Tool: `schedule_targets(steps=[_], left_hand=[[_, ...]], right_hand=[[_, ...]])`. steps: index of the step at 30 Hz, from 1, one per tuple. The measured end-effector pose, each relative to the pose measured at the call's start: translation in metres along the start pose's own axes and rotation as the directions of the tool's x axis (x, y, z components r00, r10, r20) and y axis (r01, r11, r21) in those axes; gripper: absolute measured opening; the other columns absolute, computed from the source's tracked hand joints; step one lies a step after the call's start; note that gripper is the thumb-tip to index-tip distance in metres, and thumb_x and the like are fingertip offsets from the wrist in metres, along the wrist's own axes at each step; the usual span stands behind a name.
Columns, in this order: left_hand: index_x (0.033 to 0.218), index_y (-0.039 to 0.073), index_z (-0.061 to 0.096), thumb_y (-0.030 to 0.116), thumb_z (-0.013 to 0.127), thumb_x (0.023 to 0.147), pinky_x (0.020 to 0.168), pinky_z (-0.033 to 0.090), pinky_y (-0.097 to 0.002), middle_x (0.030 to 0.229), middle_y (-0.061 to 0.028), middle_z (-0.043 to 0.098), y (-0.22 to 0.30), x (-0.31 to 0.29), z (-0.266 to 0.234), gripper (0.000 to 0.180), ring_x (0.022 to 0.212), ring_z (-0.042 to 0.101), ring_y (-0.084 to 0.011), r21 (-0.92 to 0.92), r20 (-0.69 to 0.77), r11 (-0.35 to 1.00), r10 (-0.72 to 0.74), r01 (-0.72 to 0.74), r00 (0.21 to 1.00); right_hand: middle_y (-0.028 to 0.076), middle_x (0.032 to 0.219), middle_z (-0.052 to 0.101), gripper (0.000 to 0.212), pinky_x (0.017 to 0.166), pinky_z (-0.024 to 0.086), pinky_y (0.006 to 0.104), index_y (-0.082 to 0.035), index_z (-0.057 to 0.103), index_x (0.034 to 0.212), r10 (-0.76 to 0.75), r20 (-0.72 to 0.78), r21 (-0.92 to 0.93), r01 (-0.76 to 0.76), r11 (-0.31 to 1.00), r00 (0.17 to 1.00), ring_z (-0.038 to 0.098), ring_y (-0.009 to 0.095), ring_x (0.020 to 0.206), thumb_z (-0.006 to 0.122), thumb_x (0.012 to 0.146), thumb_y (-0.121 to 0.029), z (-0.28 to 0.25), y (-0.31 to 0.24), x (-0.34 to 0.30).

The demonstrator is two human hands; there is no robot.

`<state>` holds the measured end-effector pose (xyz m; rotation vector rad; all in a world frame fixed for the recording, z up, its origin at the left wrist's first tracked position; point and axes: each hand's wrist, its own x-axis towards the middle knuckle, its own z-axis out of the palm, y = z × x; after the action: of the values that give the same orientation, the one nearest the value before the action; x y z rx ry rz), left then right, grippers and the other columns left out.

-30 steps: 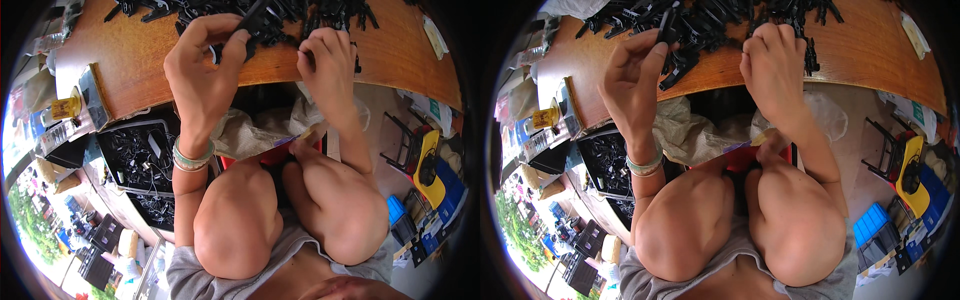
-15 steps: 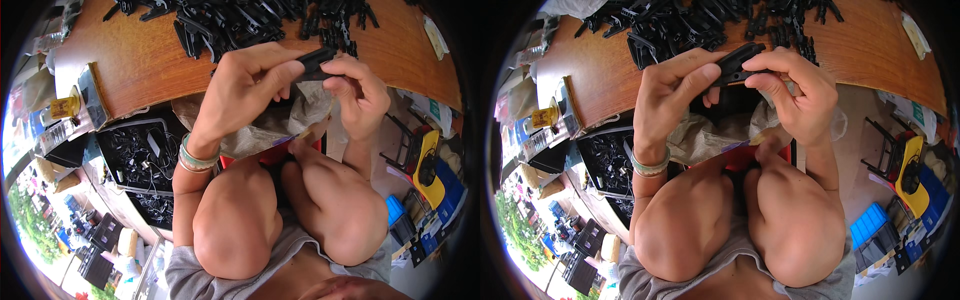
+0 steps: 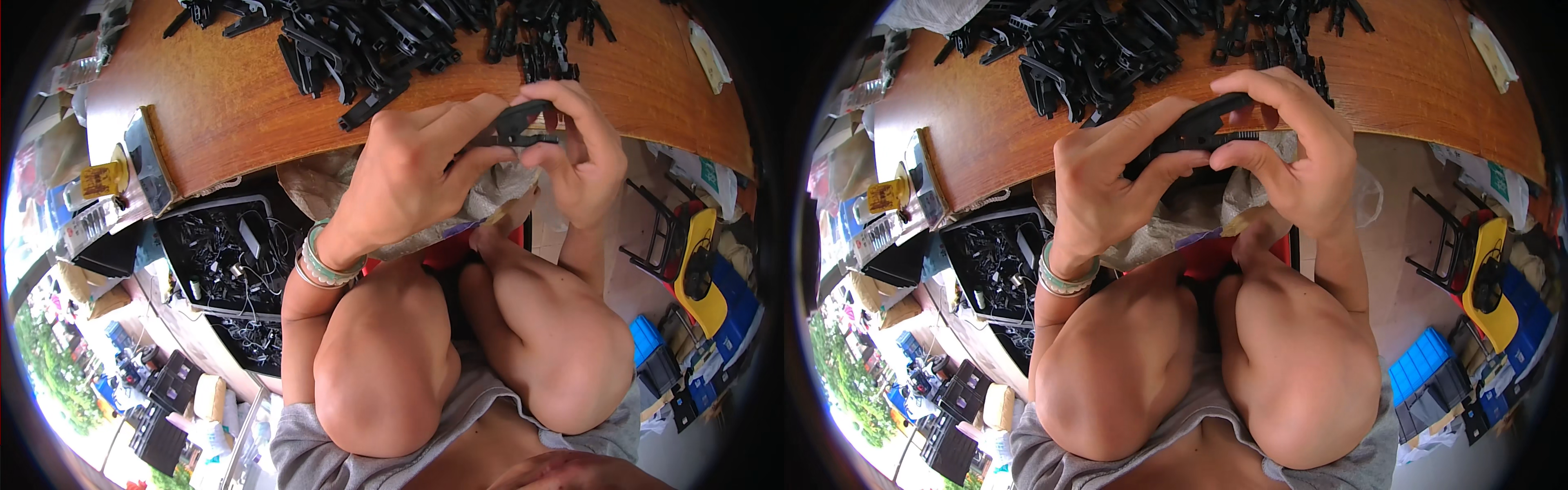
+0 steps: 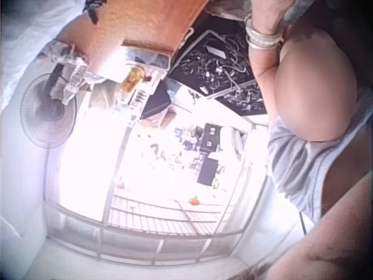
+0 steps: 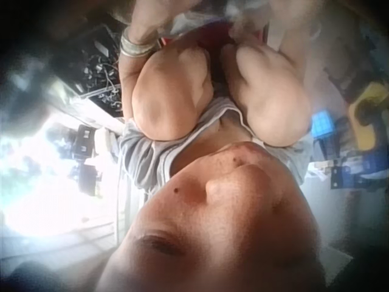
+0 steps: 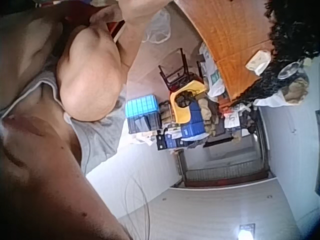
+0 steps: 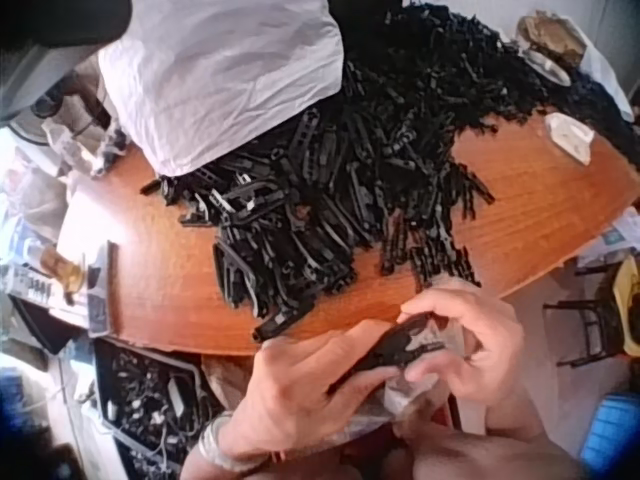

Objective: The person inspects and sorts small black plastic components by hand on a wooden surface.

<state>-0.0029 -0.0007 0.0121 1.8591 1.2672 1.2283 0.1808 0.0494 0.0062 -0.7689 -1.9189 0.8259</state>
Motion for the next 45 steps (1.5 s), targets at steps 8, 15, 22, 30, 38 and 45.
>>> schedule_targets(steps=[8,15,22,30,38,45], left_hand=[[0.101,0.002,0.061,0.010,0.074,0.073,0.050,0.046,-0.0366,0.070,-0.0130,0.060,-0.001,-0.001,0.002,0.031,0.060,0.059,-0.0307,0.015,-0.031,1.000,0.016,-0.015,0.999],[0.096,0.002,0.061,0.010,0.073,0.074,0.051,0.046,-0.0362,0.071,-0.0127,0.060,0.000,0.000,-0.001,0.027,0.059,0.060,-0.0299,0.057,0.005,0.998,0.020,-0.021,1.000],[0.096,0.003,0.061,0.011,0.072,0.075,0.051,0.046,-0.0360,0.071,-0.0119,0.060,-0.005,0.003,0.001,0.025,0.059,0.059,-0.0306,0.083,0.013,0.996,0.032,-0.033,0.999],[0.092,0.003,0.066,0.014,0.075,0.074,0.054,0.047,-0.0347,0.073,-0.0117,0.062,-0.014,-0.001,-0.002,0.024,0.063,0.060,-0.0302,-0.023,0.046,0.992,-0.126,0.127,0.991],[0.100,0.003,0.067,0.004,0.063,0.079,0.075,0.049,-0.0329,0.098,-0.0095,0.063,-0.048,0.039,-0.040,0.021,0.083,0.062,-0.0280,0.614,0.022,0.789,0.020,-0.029,1.000],[0.106,0.004,0.063,0.002,0.057,0.082,0.069,0.049,-0.0333,0.093,-0.0094,0.062,-0.055,0.045,-0.038,0.024,0.075,0.062,-0.0249,0.762,0.107,0.622,0.154,-0.181,0.982]], right_hand=[[0.007,0.086,0.062,0.043,0.061,0.043,0.0249,-0.001,0.064,0.107,0.101,-0.016,0.120,-0.099,0.988,0.995,0.060,0.015,0.071,0.079,0.070,-0.017,0.002,0.006,-0.001],[0.008,0.083,0.063,0.039,0.060,0.044,0.0245,0.001,0.065,0.101,0.071,0.042,0.132,-0.076,0.988,0.997,0.058,0.015,0.069,0.079,0.069,-0.015,-0.002,0.003,-0.002],[0.008,0.076,0.062,0.026,0.059,0.043,0.0251,0.002,0.066,0.089,0.086,-0.059,0.036,-0.084,0.996,0.995,0.055,0.015,0.066,0.078,0.069,-0.009,0.006,0.003,-0.006],[0.007,0.076,0.062,0.029,0.056,0.041,0.0241,0.001,0.067,0.094,0.145,0.037,0.102,-0.148,0.984,0.989,0.053,0.014,0.064,0.078,0.069,-0.008,0.001,0.008,-0.008],[0.006,0.079,0.064,0.015,0.053,0.039,0.0203,0.001,0.067,0.095,0.312,0.224,0.224,-0.360,0.906,0.923,0.053,0.009,0.060,0.067,0.081,-0.003,-0.002,0.005,-0.013],[0.005,0.085,0.064,0.009,0.060,0.043,0.0227,-0.001,0.066,0.094,0.272,-0.292,-0.403,-0.376,0.834,0.917,0.056,0.012,0.067,0.061,0.087,-0.003,-0.031,0.035,-0.008]])
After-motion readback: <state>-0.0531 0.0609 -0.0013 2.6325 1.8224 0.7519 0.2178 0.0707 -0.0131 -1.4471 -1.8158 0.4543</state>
